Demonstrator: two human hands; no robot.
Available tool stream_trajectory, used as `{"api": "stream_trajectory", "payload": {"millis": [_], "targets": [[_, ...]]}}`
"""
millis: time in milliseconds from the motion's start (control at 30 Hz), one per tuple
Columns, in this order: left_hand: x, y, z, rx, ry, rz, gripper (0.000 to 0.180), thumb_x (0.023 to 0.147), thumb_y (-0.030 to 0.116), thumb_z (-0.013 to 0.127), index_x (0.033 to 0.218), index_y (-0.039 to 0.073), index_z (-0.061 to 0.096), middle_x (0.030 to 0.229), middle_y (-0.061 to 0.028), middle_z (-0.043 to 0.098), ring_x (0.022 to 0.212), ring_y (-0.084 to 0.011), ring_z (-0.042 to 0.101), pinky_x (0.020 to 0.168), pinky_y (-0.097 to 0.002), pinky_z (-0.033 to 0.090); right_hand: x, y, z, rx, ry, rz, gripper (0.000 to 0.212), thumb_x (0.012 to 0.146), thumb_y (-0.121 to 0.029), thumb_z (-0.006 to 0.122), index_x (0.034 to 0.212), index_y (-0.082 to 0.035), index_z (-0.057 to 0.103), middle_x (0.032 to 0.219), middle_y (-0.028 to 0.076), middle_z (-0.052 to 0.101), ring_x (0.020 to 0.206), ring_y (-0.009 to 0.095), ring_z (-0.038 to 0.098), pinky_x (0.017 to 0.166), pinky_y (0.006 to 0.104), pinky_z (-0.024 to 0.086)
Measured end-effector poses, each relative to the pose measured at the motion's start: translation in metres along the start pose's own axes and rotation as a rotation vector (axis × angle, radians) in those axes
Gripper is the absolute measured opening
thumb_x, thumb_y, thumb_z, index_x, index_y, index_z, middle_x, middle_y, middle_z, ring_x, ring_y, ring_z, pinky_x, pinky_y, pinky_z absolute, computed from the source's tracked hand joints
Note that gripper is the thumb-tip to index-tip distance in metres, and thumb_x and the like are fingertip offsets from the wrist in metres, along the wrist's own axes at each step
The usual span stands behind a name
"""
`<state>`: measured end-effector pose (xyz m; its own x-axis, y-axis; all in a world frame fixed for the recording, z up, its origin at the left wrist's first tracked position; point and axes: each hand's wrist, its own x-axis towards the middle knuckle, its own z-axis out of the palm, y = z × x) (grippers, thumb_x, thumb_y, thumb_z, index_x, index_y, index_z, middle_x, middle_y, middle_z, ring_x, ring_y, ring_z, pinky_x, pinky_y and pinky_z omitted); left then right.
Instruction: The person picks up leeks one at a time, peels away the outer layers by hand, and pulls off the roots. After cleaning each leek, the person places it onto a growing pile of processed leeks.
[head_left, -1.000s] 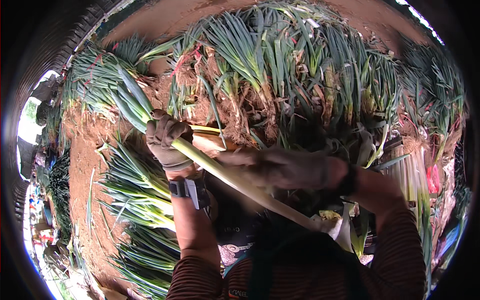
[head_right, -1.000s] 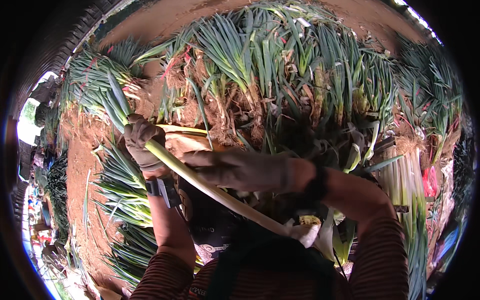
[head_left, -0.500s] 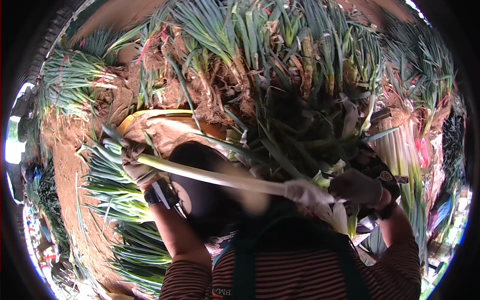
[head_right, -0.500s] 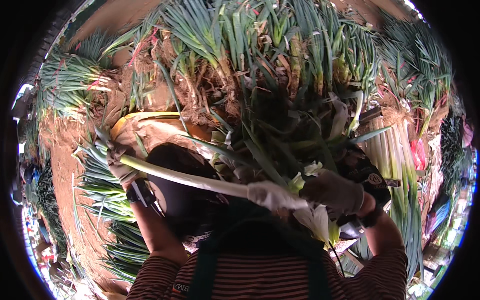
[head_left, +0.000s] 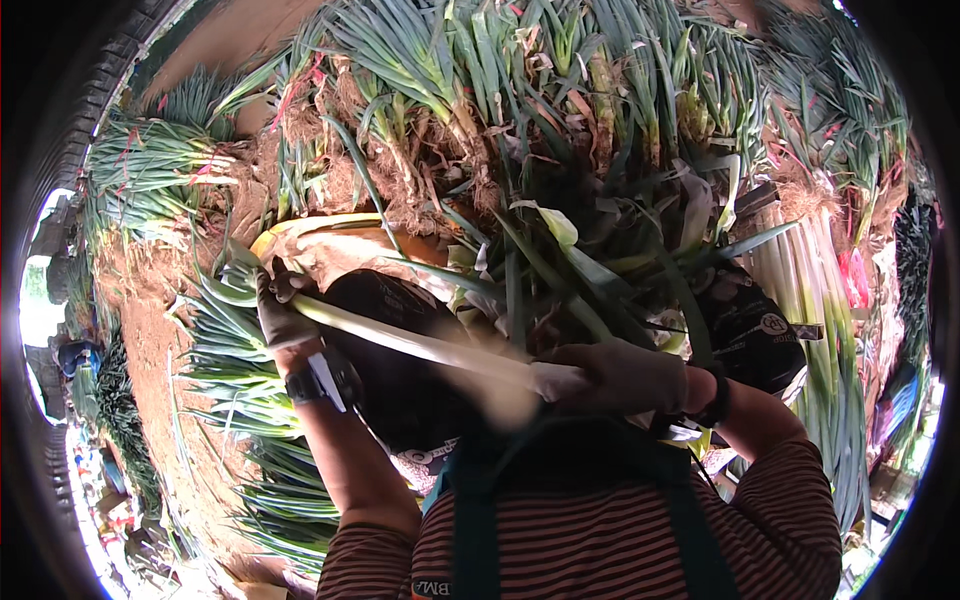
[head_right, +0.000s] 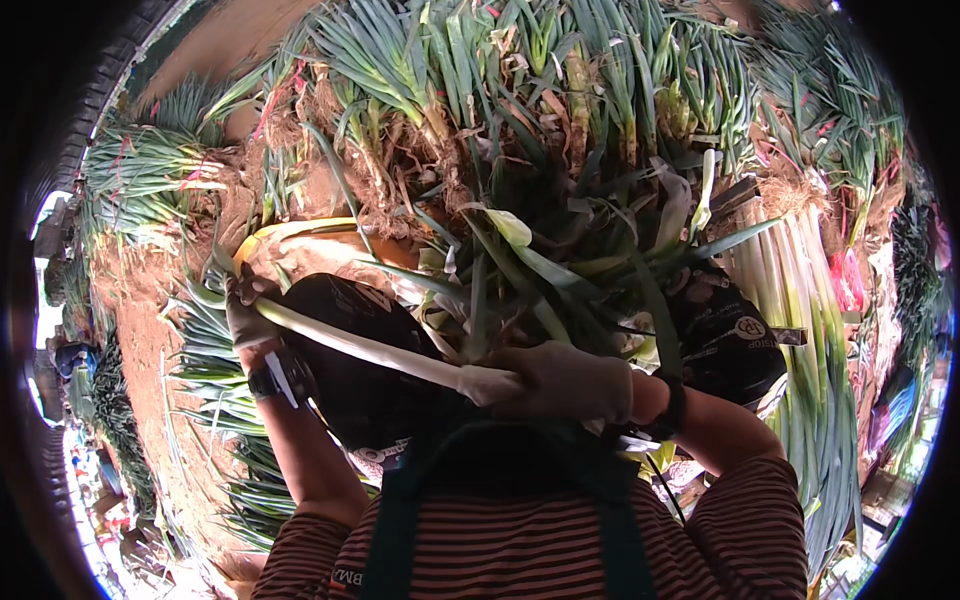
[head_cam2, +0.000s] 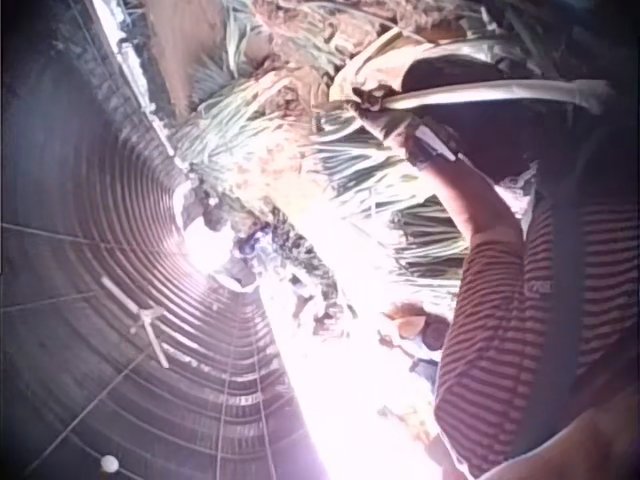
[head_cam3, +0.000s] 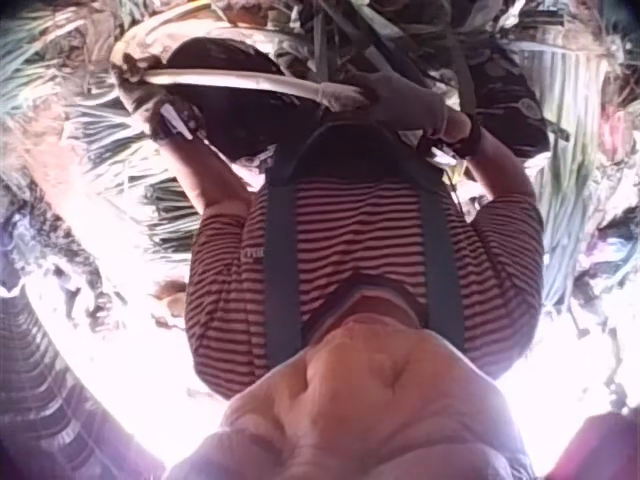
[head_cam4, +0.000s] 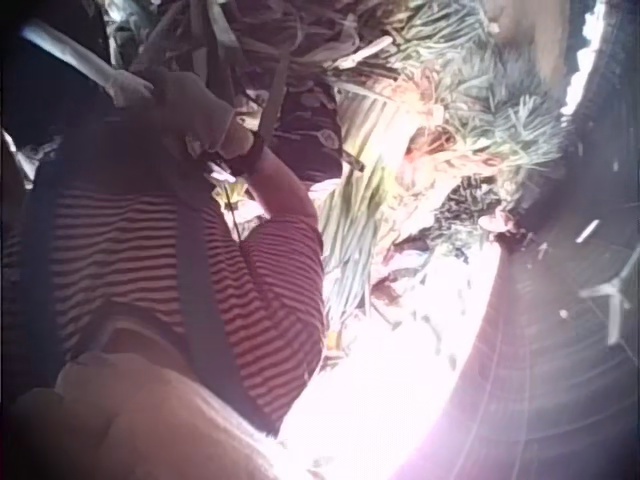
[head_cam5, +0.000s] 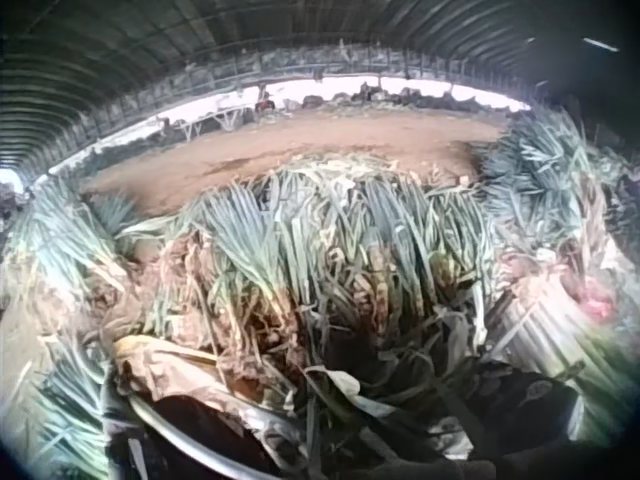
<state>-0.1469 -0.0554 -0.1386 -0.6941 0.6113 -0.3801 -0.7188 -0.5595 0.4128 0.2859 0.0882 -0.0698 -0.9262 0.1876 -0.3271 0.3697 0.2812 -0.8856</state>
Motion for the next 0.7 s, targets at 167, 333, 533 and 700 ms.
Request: {"api": "stream_trajectory", "payload": {"millis": [167,333,533,700], "targets": [[0.008,0.016,-0.011,0.055,0.031,0.034,0.033,0.098,0.030,0.056,0.112,0.000,0.053,0.056,0.0071,0.039,0.048,-0.0083,0.042,0.057,-0.0291,0.046,-0.047,-0.010,0.016,-0.409,-0.097,0.135,0.042,0.089,-0.032,0.060,0.123,-0.008,0.057,0.079,0.020,0.066,0.079,0.033,0.068,0.068,0.0470,0.053],[0.020,-0.010,-0.001,0.119,0.048,-0.009,0.040,0.098,0.041,0.055,0.111,0.004,0.051,0.054,0.0066,0.036,0.045,-0.0083,0.036,0.056,-0.0271,0.044,-0.081,-0.040,0.013,-0.478,0.111,0.081,0.027,0.094,-0.028,0.056,0.101,-0.004,0.064,0.082,0.019,0.065,0.071,0.036,0.067,0.062,0.0425,0.055],[0.030,0.045,-0.040,0.117,-0.002,-0.047,0.040,0.099,0.037,0.052,0.067,0.014,0.047,0.053,0.0063,0.034,0.051,-0.0085,0.039,0.063,-0.0269,0.045,-0.143,-0.073,-0.013,-0.019,0.369,0.112,0.036,0.097,-0.029,0.053,0.121,-0.005,0.063,0.102,0.022,0.067,0.082,0.035,0.070,0.073,0.0403,0.058],[-0.011,0.008,-0.014,0.164,-0.041,0.343,0.039,0.100,0.043,0.047,0.068,0.020,0.048,0.055,0.0079,0.040,0.052,-0.0095,0.043,0.060,-0.0251,0.043,-0.125,-0.022,-0.045,-0.284,0.576,0.239,0.056,0.090,-0.029,0.066,0.133,0.001,0.049,0.096,0.016,0.066,0.079,0.034,0.067,0.067,0.0435,0.053]]}}
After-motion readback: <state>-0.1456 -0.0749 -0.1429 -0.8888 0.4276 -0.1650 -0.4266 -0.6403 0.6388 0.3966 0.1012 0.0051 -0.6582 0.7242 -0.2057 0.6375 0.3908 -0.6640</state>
